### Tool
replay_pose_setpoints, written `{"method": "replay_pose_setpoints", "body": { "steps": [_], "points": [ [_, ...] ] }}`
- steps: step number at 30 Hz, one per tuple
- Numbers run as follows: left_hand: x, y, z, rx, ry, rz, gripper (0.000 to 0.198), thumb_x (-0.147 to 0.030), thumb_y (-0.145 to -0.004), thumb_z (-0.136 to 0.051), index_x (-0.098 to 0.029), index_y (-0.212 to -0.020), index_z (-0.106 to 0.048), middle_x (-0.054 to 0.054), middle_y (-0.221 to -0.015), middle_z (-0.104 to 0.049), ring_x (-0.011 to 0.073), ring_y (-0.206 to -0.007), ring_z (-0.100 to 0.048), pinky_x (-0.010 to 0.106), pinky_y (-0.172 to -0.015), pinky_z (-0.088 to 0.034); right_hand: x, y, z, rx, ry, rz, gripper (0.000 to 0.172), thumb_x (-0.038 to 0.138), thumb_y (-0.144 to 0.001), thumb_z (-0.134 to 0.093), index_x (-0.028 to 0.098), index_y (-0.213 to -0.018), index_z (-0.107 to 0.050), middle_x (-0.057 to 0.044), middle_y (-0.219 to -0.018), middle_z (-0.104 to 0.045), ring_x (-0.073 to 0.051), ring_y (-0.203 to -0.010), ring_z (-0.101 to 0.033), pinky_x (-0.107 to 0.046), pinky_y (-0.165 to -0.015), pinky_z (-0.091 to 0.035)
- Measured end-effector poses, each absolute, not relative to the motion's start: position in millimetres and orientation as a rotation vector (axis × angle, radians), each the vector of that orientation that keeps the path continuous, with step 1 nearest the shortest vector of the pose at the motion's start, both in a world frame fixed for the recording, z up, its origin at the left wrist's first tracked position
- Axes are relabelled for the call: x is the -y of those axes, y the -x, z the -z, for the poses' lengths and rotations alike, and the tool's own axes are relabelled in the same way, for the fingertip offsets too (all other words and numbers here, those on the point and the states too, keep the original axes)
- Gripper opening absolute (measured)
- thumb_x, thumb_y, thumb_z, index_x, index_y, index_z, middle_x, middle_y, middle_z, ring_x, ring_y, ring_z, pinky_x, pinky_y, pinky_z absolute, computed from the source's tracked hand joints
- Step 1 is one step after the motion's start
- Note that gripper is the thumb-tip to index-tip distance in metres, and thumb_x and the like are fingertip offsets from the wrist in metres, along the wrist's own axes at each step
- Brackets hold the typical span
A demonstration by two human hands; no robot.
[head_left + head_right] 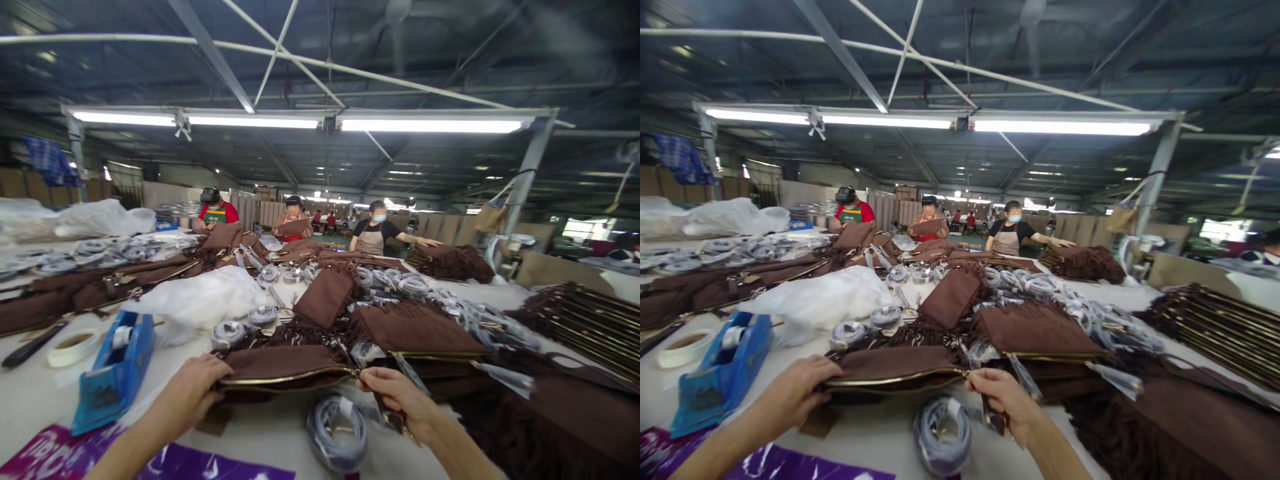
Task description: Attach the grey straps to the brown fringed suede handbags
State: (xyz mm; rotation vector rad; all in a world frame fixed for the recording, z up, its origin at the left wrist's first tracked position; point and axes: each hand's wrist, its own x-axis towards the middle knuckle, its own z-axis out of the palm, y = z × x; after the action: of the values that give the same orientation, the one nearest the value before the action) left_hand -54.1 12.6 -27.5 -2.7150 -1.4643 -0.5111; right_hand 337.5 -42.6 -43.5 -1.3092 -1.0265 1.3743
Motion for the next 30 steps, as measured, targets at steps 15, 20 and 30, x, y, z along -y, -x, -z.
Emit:
{"method": "replay_pose_setpoints", "body": {
  "steps": [15, 20, 30],
  "points": [
    [-25.5, -64.6, -4.1, 1.407, 2.708, 0.382, 0.025, -0.026, -0.092, -0.044, -0.021, -0.081, -0.066, 0.006, -0.082, -0.072, 0.0233, -0.082, -0.068, 0.031, -0.072, -0.048, 81.9, -305.3, 15.7, 1.76, 1.435, -0.276, 0.019, 0.024, -0.086, -0.048, 0.02, -0.07, -0.058, -0.005, -0.089, -0.062, -0.017, -0.083, -0.057, -0.027, -0.076, -0.04],
    [-36.8, -74.7, -19.7, 1.326, 2.698, 0.363, 0.025, -0.027, -0.092, -0.045, -0.02, -0.081, -0.066, 0.006, -0.08, -0.069, 0.0239, -0.083, -0.066, 0.032, -0.073, -0.047, 79.0, -263.6, 15.6, 2.162, 1.559, -0.264, 0.022, 0.008, -0.087, -0.043, 0.021, -0.082, -0.06, -0.004, -0.097, -0.066, -0.017, -0.087, -0.06, -0.024, -0.071, -0.037],
    [6.5, -73.2, -11.5, 1.318, 2.758, 0.453, 0.019, -0.017, -0.091, -0.042, -0.019, -0.086, -0.061, 0.005, -0.083, -0.065, 0.0193, -0.073, -0.063, 0.028, -0.066, -0.046, 47.6, -269.6, 50.3, 2.139, 1.777, -0.401, 0.021, 0.005, -0.086, -0.044, 0.016, -0.089, -0.062, -0.007, -0.085, -0.069, -0.018, -0.081, -0.062, -0.025, -0.064, -0.032]
  ]
}}
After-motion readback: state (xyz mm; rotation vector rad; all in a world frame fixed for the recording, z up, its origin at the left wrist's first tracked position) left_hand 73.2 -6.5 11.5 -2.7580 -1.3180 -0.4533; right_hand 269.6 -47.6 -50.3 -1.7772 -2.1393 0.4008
